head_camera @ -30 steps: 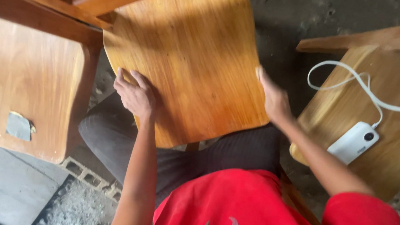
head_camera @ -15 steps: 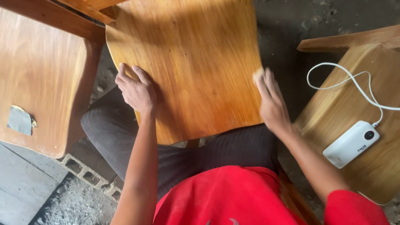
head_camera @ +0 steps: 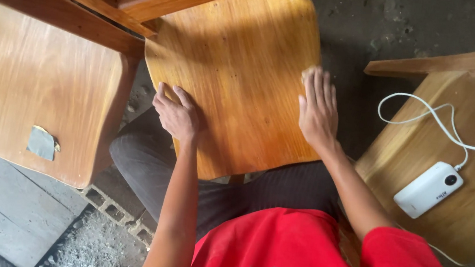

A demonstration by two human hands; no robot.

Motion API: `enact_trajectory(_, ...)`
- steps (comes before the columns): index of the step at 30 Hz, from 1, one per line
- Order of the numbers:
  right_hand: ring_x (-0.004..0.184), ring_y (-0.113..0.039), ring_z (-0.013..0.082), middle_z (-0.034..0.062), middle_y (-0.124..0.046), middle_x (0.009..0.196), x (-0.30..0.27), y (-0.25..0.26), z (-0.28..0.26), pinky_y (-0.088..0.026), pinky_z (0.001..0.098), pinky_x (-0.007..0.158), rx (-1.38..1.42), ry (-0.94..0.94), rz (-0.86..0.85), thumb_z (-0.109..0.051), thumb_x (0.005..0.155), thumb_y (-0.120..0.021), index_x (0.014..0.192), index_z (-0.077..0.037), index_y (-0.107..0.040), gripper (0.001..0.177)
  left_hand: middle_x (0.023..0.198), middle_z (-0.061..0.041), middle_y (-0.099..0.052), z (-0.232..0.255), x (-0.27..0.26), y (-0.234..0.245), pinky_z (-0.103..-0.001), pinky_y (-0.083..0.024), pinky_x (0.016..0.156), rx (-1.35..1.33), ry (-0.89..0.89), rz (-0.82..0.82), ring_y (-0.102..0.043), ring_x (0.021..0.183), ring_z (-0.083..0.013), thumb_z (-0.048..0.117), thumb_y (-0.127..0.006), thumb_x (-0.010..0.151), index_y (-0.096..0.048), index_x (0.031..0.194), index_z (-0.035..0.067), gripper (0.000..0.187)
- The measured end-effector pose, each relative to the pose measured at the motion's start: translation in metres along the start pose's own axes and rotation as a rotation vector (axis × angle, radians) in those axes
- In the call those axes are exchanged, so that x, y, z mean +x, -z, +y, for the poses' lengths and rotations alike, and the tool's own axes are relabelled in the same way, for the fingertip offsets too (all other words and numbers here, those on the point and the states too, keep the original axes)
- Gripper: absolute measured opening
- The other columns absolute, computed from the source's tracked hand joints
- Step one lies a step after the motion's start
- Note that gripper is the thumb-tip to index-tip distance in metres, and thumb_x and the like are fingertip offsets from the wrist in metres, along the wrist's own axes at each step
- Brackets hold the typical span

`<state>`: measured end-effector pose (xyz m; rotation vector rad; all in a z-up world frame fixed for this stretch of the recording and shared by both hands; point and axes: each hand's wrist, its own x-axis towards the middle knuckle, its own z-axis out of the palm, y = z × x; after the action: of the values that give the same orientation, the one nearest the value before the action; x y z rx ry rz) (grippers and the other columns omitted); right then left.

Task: The person sands the seat of a wooden chair using a sanding block held in the right hand. The person moves the block across the surface in various directions to smooth the wood. The chair is later tilted to access different areas of the seat.

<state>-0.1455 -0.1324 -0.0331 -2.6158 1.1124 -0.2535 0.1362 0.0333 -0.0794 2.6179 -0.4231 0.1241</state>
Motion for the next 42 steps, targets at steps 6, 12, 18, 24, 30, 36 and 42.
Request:
enact_trajectory(6,0.155,-0.021,0.0415,0.0229,-0.025,0.167,0.109,-0.024,0.019,-0.025,0.0548,0.126,-0.029,-0.026,-0.037,-0.013,0.114,-0.045,0.162,0.002,-0.028,0.053,0.122,-0.016,-0.06,-0.001,0.0,-0.002,-0.052,-0.055,0.074,0.006,0.003,-0.001,-0.064,0.105,-0.0378,0.039,-0.05,0.107,-0.051,0.139,0.013,0.041)
enact_trajectory(12,0.16,-0.012,0.0403,0.0192,-0.01,0.171,0.155,-0.056,0.035,-0.022,0.0549,0.133,0.039,-0.061,0.024,-0.013,0.121,-0.039,0.166,-0.002,-0.014,0.053,0.122,-0.017,-0.06,0.001,0.001,0.002,-0.054,-0.054,0.077,-0.024,0.032,-0.031,-0.064,0.107,-0.0385,0.042,-0.049,0.107,-0.05,0.139,0.013,0.043)
enact_trajectory(18,0.156,-0.022,0.0362,0.0174,-0.028,0.169,-0.041,-0.018,0.003,-0.02,0.0509,0.124,-0.011,0.06,0.081,-0.018,0.11,-0.046,0.161,-0.003,-0.04,0.053,0.124,-0.004,-0.054,-0.022,-0.002,-0.018,-0.049,-0.06,0.079,0.03,0.009,-0.012,-0.066,0.111,-0.0291,0.043,-0.051,0.109,-0.049,0.141,0.022,0.038)
enact_trajectory(24,0.152,-0.031,0.0381,0.0197,-0.036,0.165,0.05,-0.036,0.009,-0.027,0.0569,0.119,-0.102,0.103,0.177,-0.018,0.112,-0.053,0.158,-0.004,-0.048,0.048,0.123,-0.006,-0.054,-0.019,0.0,-0.015,-0.051,-0.059,0.077,0.023,-0.008,-0.007,-0.066,0.11,-0.0322,0.042,-0.051,0.109,-0.048,0.141,0.021,0.038)
enact_trajectory(30,0.159,-0.02,0.0341,0.0163,-0.021,0.17,0.163,-0.07,0.023,-0.03,0.0552,0.128,-0.115,-0.008,0.159,-0.021,0.121,-0.038,0.165,-0.004,-0.025,0.049,0.122,-0.015,-0.06,0.002,0.002,0.003,-0.054,-0.054,0.076,-0.012,0.052,-0.041,-0.064,0.106,-0.0372,0.041,-0.049,0.106,-0.05,0.139,0.016,0.041)
enact_trajectory(36,0.156,-0.024,0.0414,0.0236,-0.025,0.168,0.014,0.035,-0.04,-0.022,0.0566,0.127,0.039,-0.003,-0.144,-0.017,0.113,-0.028,0.163,0.001,-0.023,0.053,0.122,-0.015,-0.061,-0.004,0.001,-0.004,-0.052,-0.055,0.072,-0.008,0.008,0.001,-0.066,0.105,-0.0367,0.04,-0.051,0.107,-0.051,0.138,0.014,0.041)
enact_trajectory(42,0.159,-0.022,0.0344,0.018,-0.025,0.17,0.0,-0.015,-0.024,-0.016,0.0522,0.132,0.034,0.078,-0.056,-0.014,0.113,-0.037,0.163,-0.001,-0.026,0.053,0.125,-0.016,-0.06,-0.001,0.001,-0.001,-0.053,-0.055,0.075,-0.017,0.022,-0.019,-0.064,0.108,-0.0371,0.041,-0.049,0.107,-0.048,0.14,0.016,0.041)
